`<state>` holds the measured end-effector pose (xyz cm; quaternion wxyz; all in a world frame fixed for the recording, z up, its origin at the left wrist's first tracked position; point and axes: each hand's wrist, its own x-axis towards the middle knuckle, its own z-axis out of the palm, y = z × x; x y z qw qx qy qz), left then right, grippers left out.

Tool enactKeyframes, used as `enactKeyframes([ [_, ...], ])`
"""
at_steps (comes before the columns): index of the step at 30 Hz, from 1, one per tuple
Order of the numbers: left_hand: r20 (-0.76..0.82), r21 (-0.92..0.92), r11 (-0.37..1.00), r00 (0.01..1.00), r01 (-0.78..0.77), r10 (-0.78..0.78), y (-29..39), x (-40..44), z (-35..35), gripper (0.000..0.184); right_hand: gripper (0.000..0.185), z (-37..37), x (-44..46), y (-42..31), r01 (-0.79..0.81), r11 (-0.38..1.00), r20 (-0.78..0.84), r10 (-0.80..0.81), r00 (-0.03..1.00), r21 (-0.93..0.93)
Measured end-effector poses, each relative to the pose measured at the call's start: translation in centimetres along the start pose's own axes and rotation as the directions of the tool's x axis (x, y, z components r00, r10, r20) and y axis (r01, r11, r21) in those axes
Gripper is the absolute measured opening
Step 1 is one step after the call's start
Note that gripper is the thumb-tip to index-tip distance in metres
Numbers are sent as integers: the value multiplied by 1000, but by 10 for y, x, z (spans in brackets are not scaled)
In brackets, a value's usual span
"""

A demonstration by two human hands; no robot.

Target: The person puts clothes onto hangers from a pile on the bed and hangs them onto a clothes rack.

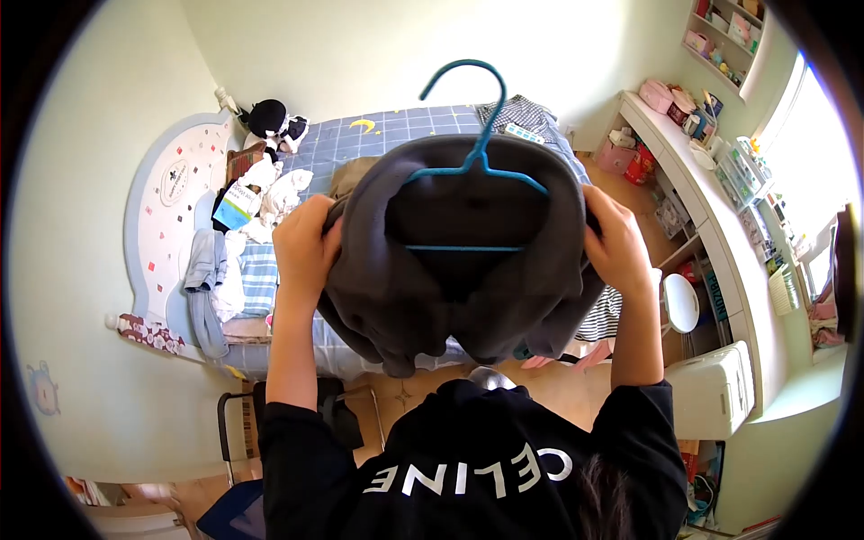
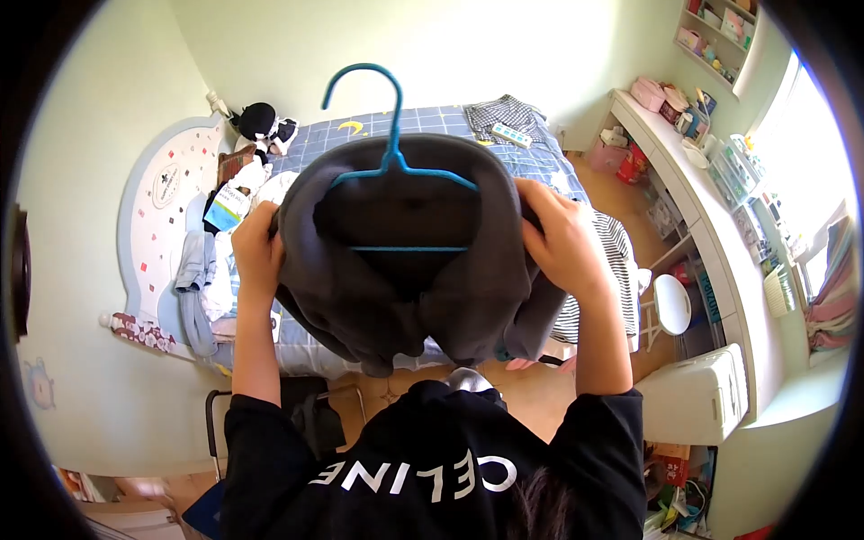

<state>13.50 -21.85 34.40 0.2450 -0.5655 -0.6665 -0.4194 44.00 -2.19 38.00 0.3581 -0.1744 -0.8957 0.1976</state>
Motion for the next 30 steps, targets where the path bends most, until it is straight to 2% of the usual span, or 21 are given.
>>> enactKeyframes([
  [4,13,-54,989,991,-136,137,-10,7,-1,12,30,16,-4,15,44,997,-47,-47,998,-62],
  [7,-14,91,979,982,-184,186,-5,10,-8,11,30,21,-5,20,56,995,-33,-59,998,-81],
  [10,-14,67,992,995,-103,104,2,7,-9,9,32,21,-9,21,75,992,-45,-80,996,-103],
  [13,72,-26,987,984,-160,162,-2,4,-4,9,32,23,-19,28,111,992,-156,-120,980,-65],
  [16,158,-121,992,985,-47,66,-6,-4,0,11,30,17,-32,34,75,996,-279,-87,956,-53],
  [17,184,-177,982,982,71,-38,-6,-8,3,11,29,12,-35,34,48,997,-302,-63,951,-55],
  [19,254,-169,977,964,126,-81,-8,-19,15,11,27,1,-45,40,-27,999,-312,19,950,-22],
  [20,288,-164,975,953,151,-100,-7,-22,21,11,27,-6,-51,45,-34,997,-335,10,942,-67],
  [21,298,-203,970,952,130,-65,2,-21,27,12,27,-12,-58,49,-44,993,-356,1,934,-111],
  [23,313,-213,977,945,-24,92,21,-19,38,14,28,-29,-79,64,-65,979,-399,-17,917,-191],
  [26,300,-332,926,911,-180,284,54,-19,63,20,26,-61,-119,75,-166,959,-508,28,861,-228],
  [28,342,-308,927,884,-215,318,93,-10,73,23,24,-88,-158,100,-275,952,-638,130,759,-133],
  [29,369,-329,908,849,-261,378,106,-7,81,25,22,-99,-180,117,-205,922,-677,380,630,327],
  [30,393,-351,885,810,-306,435,116,-4,91,27,20,-116,-197,123,-382,921,-768,186,613,-82],
])
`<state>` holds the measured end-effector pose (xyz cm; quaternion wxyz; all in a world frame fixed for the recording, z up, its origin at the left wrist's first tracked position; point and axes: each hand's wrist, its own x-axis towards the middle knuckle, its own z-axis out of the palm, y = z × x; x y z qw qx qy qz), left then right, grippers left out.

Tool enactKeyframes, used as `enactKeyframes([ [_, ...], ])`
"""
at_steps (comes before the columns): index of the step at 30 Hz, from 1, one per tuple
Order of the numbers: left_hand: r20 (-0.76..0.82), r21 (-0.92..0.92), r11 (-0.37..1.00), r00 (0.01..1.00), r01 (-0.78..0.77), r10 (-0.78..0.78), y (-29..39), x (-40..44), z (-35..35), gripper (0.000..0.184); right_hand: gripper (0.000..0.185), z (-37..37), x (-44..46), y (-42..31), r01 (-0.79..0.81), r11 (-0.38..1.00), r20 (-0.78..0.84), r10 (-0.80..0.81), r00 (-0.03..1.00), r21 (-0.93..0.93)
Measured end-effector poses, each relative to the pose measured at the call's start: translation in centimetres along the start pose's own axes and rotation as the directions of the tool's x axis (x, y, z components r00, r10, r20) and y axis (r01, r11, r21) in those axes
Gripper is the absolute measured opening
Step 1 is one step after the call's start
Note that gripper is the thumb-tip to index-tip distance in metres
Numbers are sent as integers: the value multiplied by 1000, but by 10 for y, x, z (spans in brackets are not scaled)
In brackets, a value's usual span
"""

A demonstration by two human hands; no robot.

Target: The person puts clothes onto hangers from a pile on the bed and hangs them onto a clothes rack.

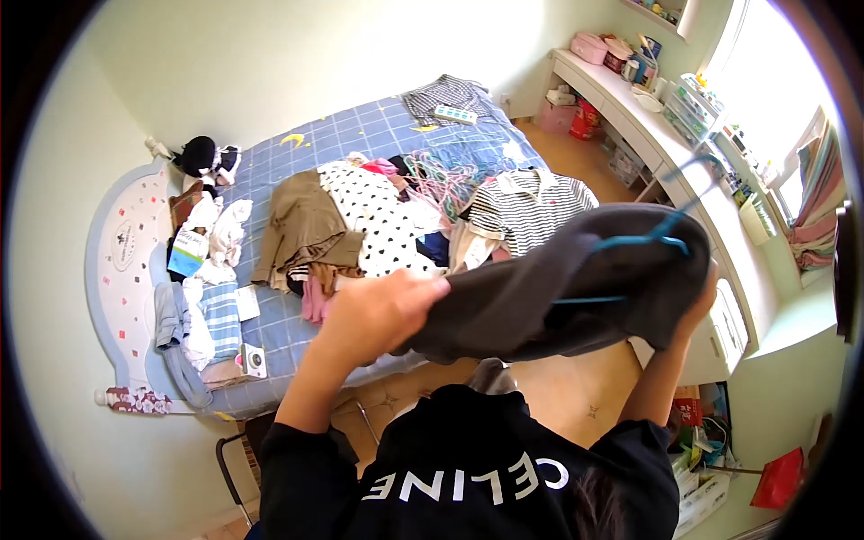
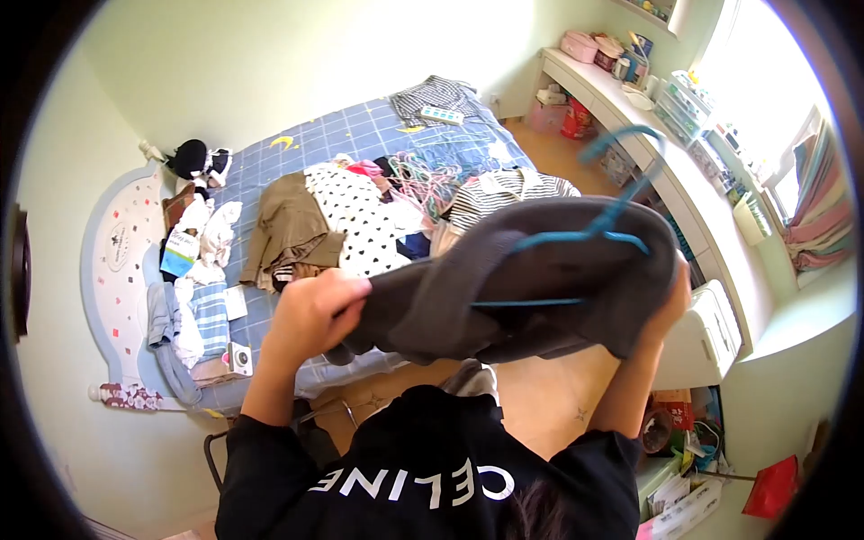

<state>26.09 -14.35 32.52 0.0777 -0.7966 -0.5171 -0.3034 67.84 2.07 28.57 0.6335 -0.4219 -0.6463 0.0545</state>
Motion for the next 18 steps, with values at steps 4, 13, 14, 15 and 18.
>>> enactKeyframes([
  [4,-28,-334,924,982,-184,186,20,46,36,25,24,-40,27,6,33,962,-146,-75,987,-270],
  [13,-141,-357,919,982,-169,125,2,163,144,27,22,23,132,82,-166,952,-123,138,983,-258],
  [14,-131,-356,928,989,-113,70,-6,177,157,28,22,38,143,117,-119,948,-68,104,992,-294],
  [15,-97,-303,949,993,-86,59,-17,191,170,30,22,53,154,152,-69,943,-12,69,998,-325],
  [18,-117,-266,963,990,49,-83,-61,229,239,30,25,114,184,264,234,868,202,-158,966,-438],
])
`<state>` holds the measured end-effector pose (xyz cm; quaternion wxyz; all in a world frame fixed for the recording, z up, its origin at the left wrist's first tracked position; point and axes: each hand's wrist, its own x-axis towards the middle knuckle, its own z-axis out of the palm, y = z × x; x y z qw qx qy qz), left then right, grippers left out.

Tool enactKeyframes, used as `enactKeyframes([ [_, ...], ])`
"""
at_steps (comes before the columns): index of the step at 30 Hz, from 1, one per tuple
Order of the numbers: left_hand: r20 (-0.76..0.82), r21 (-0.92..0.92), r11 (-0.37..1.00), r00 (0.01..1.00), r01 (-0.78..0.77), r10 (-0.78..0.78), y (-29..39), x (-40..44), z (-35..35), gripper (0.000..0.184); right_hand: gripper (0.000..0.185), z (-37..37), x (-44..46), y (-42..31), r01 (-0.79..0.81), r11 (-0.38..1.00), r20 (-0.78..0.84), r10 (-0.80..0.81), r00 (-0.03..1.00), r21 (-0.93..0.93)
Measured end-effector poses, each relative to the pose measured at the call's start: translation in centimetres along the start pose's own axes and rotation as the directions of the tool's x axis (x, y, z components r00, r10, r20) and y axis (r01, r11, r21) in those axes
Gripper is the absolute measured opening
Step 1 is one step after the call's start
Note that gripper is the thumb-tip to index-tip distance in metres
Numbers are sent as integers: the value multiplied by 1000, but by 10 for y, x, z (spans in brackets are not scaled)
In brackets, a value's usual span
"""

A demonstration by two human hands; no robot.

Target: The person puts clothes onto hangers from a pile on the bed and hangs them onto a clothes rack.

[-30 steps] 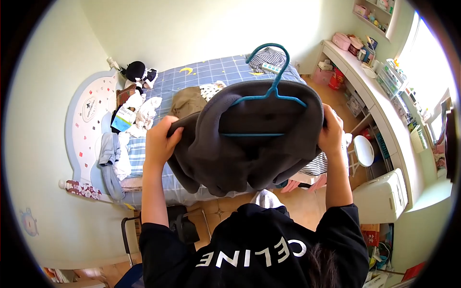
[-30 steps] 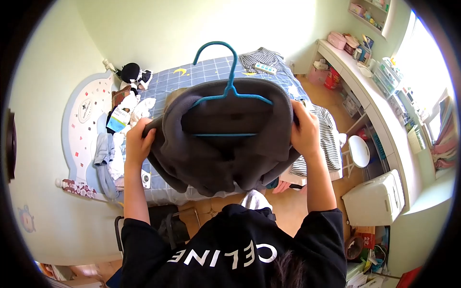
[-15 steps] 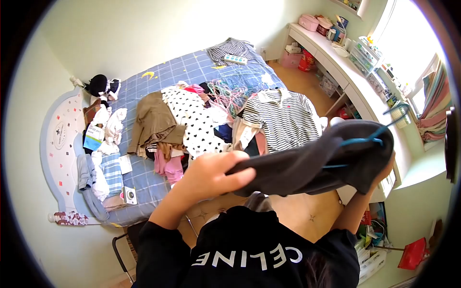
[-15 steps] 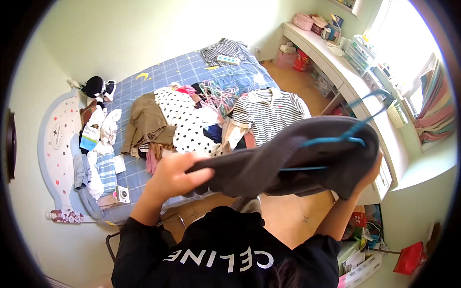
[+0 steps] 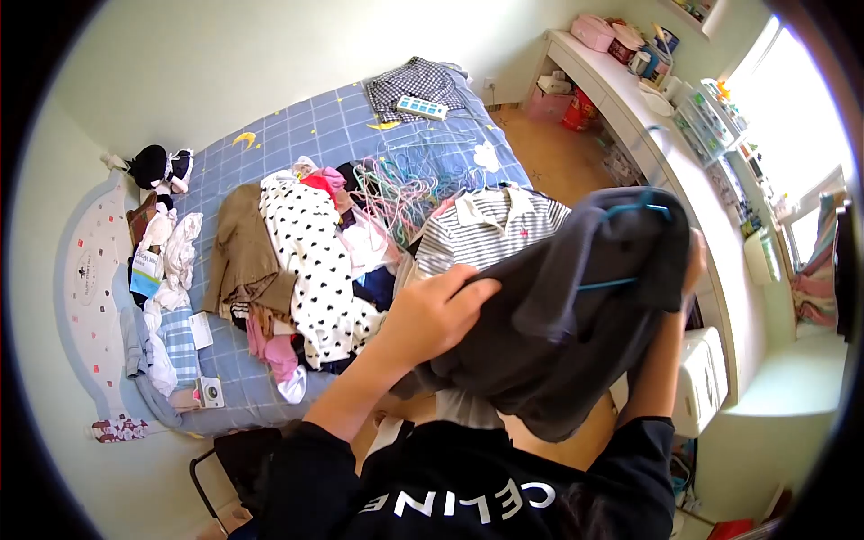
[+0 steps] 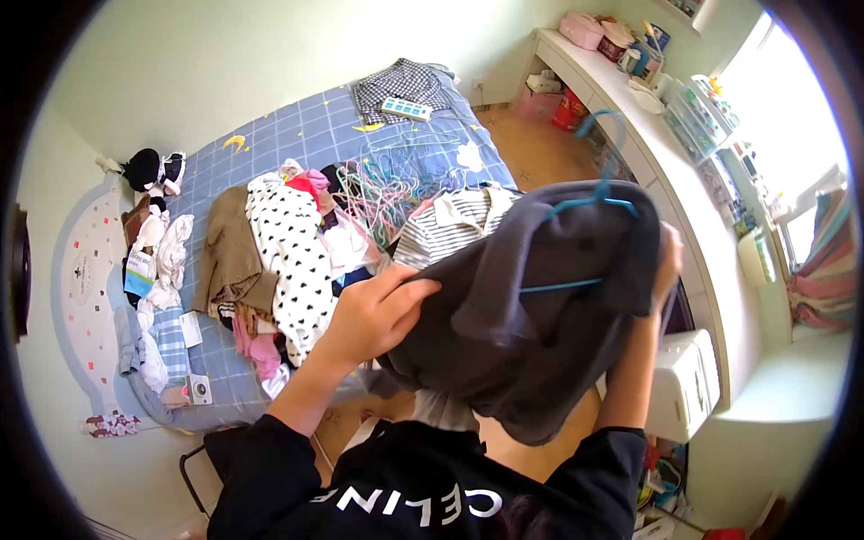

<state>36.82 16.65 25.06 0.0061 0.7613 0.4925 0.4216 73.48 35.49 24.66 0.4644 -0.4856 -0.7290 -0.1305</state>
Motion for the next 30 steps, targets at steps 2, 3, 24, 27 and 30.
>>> enactKeyframes([
  [2,-31,62,994,995,93,-91,-52,19,44,27,26,88,9,40,-12,999,139,5,990,52],
  [3,-1,113,977,984,178,-179,-81,29,67,28,28,136,14,55,-90,979,205,51,977,183],
  [24,841,260,882,356,394,-407,-131,-174,304,39,82,321,-302,11,-116,927,933,346,-95,-356],
  [27,769,184,806,429,562,-474,-140,-172,291,27,70,338,-297,20,-150,927,938,331,-103,-344],
  [30,534,-49,687,600,725,-596,-158,-171,270,16,52,361,-292,31,-205,907,929,361,-77,-369],
])
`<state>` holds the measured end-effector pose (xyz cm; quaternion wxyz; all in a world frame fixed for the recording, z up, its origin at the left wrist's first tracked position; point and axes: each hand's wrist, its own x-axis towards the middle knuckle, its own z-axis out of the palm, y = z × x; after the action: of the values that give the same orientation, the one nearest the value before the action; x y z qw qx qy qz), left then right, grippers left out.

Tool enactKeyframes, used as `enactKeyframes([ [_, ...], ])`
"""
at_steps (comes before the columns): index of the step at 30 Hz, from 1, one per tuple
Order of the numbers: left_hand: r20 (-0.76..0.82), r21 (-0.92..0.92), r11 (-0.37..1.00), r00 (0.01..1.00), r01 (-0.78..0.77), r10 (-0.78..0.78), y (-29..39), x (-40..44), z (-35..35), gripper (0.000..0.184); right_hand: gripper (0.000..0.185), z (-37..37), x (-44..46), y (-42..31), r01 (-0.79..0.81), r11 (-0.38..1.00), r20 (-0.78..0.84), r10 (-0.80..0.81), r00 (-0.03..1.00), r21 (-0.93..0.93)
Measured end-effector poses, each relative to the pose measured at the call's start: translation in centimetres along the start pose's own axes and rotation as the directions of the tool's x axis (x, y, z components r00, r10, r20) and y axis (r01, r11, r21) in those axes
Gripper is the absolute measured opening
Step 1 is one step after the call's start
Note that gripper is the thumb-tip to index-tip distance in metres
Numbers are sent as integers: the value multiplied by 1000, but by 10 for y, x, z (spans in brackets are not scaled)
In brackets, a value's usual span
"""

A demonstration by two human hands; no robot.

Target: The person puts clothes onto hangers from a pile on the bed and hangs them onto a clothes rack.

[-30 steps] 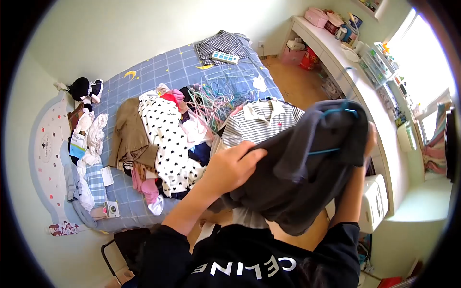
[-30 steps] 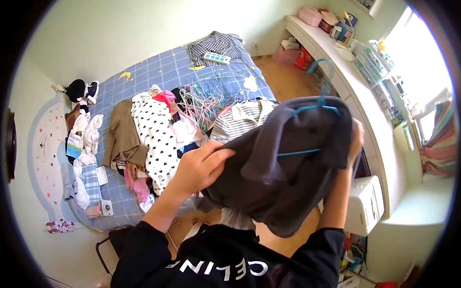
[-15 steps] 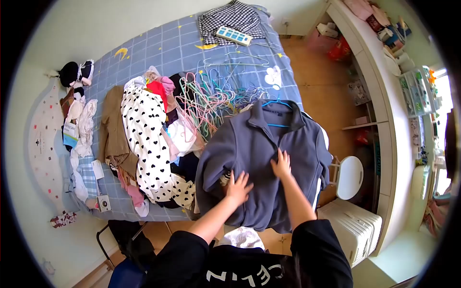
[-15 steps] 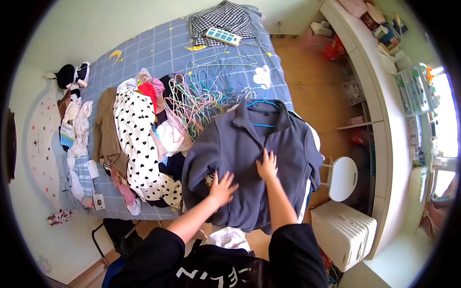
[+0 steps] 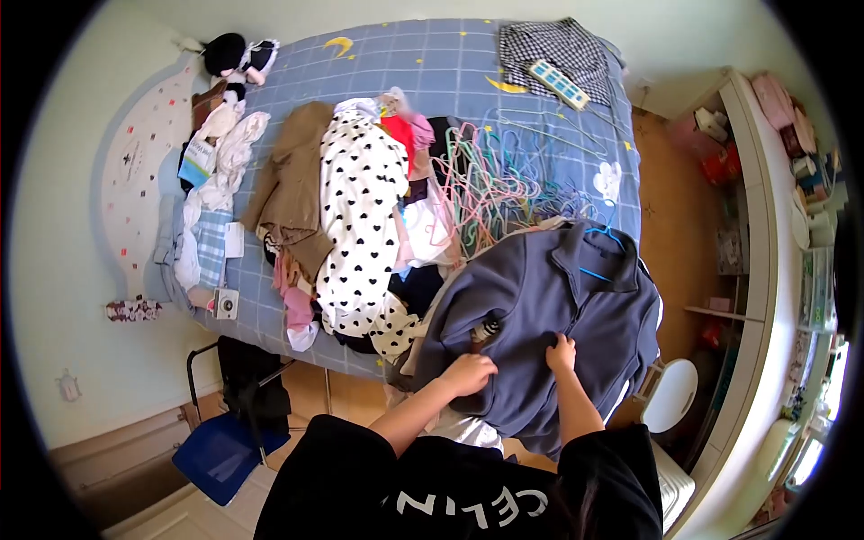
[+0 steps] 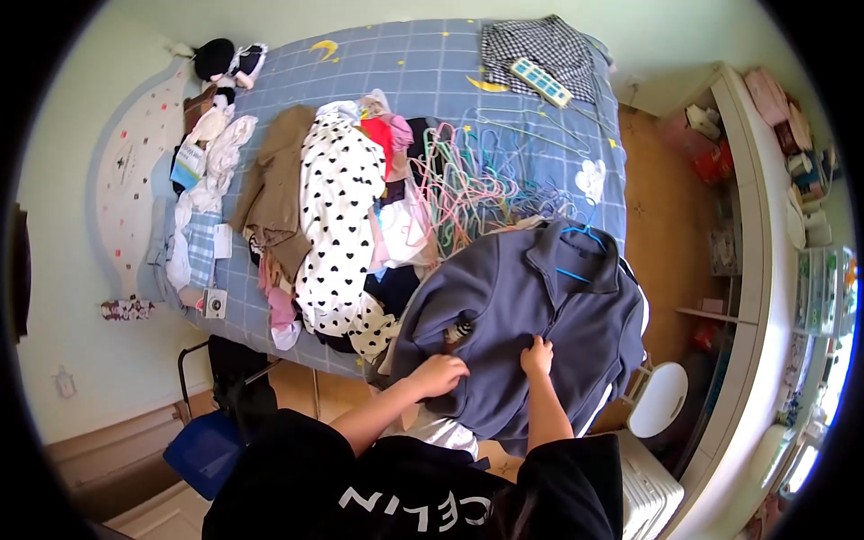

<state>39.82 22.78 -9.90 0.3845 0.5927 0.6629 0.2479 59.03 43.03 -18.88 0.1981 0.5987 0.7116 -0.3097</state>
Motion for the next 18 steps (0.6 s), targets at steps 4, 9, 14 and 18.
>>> enactKeyframes([
  [4,-527,-85,959,805,270,-273,-35,-21,-63,25,38,5,30,4,-35,980,-104,56,993,196],
  [9,-896,-124,721,235,681,-376,-173,-93,-110,61,32,10,-12,-14,154,965,-243,-100,965,214],
  [14,-526,-536,283,-52,795,-849,-218,-147,-160,81,26,54,-88,-11,105,882,-234,6,972,460],
  [18,-496,-406,528,305,746,-813,-257,-162,-141,34,22,79,-161,-27,128,819,-332,80,940,559],
])
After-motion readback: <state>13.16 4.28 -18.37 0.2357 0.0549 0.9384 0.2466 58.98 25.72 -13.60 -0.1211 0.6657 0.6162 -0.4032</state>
